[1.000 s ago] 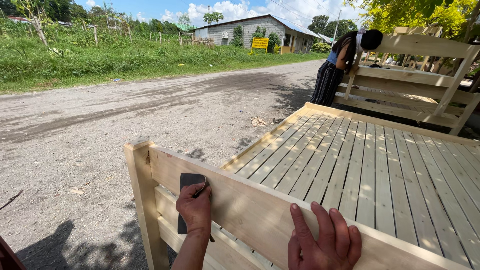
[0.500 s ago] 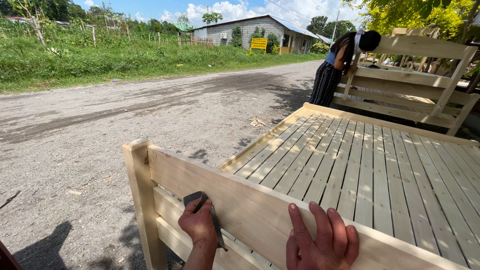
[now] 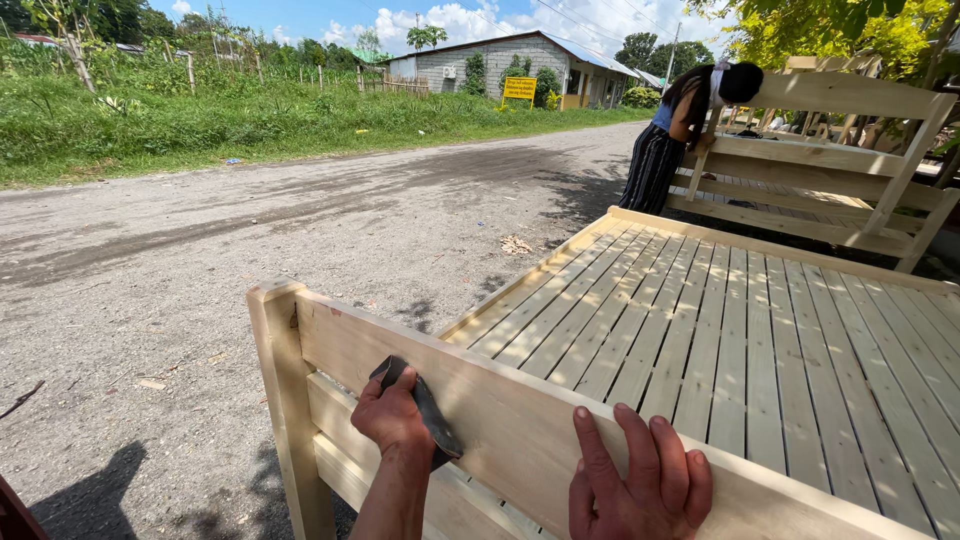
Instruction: The person sands the top rail and edges of a wooden bed frame with a sheet of sandpaper, rubbing along the wood by hand and repositioning the paper as they work along the rail. Another worker sands a separate headboard in the background.
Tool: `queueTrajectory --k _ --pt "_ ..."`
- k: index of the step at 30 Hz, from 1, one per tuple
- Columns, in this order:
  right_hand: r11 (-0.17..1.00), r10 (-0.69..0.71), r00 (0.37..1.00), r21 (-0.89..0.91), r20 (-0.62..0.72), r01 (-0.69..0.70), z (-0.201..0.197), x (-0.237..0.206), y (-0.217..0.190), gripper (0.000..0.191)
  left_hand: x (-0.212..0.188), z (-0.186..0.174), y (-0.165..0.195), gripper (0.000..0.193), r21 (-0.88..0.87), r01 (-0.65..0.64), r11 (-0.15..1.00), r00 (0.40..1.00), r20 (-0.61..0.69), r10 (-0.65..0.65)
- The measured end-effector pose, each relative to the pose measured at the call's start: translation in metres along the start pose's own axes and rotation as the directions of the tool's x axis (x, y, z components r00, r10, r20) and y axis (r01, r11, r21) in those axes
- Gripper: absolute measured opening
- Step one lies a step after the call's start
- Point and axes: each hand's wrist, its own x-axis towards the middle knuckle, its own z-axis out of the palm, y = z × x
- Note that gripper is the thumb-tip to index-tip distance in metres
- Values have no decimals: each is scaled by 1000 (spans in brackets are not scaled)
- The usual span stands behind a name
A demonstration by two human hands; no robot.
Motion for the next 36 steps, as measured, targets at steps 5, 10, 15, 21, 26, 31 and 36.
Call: queueTrajectory --k 5,10,15,21,26,31,36 --pt "1000 1 1000 5 -24 -1 2 1 -3 49 9 2 -1 26 21 -121 992 989 85 119" --pt "1000 12 1000 12 -14 -12 0 0 -4 49 -6 -42 -9 25 124 76 989 987 -148 -57" --pt "1000 25 999 -5 37 -25 -2 -1 -3 50 16 -11 9 23 27 69 997 994 -84 -66" --pt "1000 23 999 16 -27 -23 1 -1 -5 48 14 -29 5 17 86 63 994 995 -83 -55" --pt "1000 -1 1000 -10 -15 0 -1 0 -4 49 11 -42 1 19 66 196 978 969 -166 -183" --pt "1000 -1 1000 -1 -24 1 0 1 -5 50 18 3 11 19 -48 96 994 995 -16 -97" --pt "999 20 1000 26 -8 -20 2 1 -6 52 -13 -28 -9 17 -51 63 997 995 -76 -67"
